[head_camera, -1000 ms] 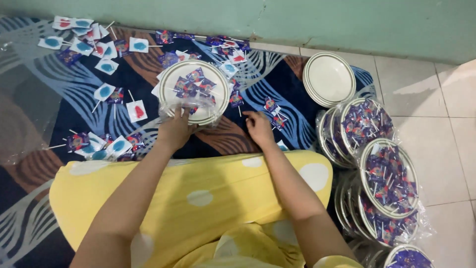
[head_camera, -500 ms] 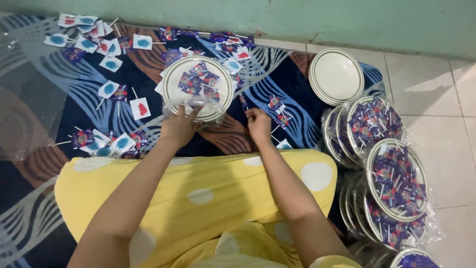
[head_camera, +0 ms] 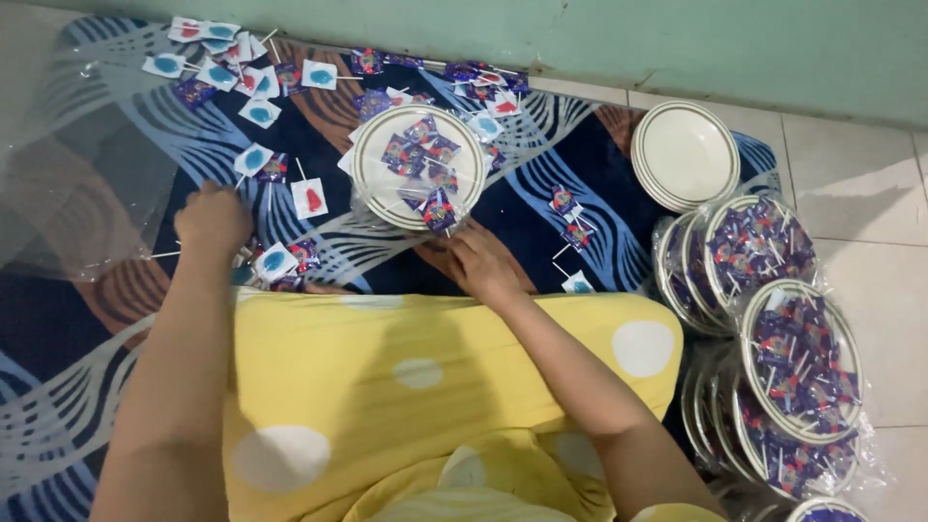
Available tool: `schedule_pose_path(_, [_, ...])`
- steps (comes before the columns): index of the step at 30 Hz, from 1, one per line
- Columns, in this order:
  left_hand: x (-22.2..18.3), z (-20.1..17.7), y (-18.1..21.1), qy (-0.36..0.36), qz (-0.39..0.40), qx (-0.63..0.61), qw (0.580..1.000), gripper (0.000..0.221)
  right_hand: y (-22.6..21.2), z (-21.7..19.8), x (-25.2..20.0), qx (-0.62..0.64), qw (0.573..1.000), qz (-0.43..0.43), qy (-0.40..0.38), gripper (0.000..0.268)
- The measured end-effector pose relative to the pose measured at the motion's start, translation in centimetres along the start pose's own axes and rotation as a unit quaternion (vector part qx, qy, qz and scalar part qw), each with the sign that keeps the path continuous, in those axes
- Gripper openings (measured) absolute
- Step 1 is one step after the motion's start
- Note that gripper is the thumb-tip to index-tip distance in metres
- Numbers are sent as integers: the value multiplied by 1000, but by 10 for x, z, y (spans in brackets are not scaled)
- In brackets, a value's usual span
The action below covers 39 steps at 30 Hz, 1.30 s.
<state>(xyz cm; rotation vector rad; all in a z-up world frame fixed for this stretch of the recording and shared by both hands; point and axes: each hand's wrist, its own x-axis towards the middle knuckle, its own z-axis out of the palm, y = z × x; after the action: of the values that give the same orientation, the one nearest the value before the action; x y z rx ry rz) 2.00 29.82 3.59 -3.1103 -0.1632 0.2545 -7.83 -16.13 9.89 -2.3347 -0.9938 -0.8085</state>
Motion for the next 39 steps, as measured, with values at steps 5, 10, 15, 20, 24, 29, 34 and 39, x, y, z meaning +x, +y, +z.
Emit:
schedule_pose_path(5, [-3, -14, 9, 20, -60, -80, 995, 46, -22, 23, -28, -8, 992, 62, -106, 17])
schedule_pose_path(10, [2, -12, 29, -8, -40, -56, 998, 45, -6, 34, -20, -38, 962, 181, -201, 18])
schedule_pose_path(15, [10, -8, 30, 12, -36, -95, 995, 36, 24, 109, -15, -47, 954, 256, -152, 24])
schedule_pose_path(20, [16, 5, 22, -3, -49, -184, 982, 29, 24, 132, 17, 24, 933, 319, -163, 15])
schedule_pose_path(24, [53, 73, -1, 48, -42, -289, 955, 20, 14, 130, 32, 1, 918, 335, -214, 20])
schedule_pose_path(29, [39, 36, 10, 19, -12, -376, 926, 24, -11, 54, 44, 65, 902, 340, -259, 29])
schedule_pose_path(34, [-38, -91, 78, -30, 105, -454, 884, 29, 35, -33, 4, 80, 888, 400, -215, 21])
schedule_pose_path(39, [-86, -133, 129, -260, 206, -423, 843, 34, 154, -99, -78, -69, 838, 493, -224, 23])
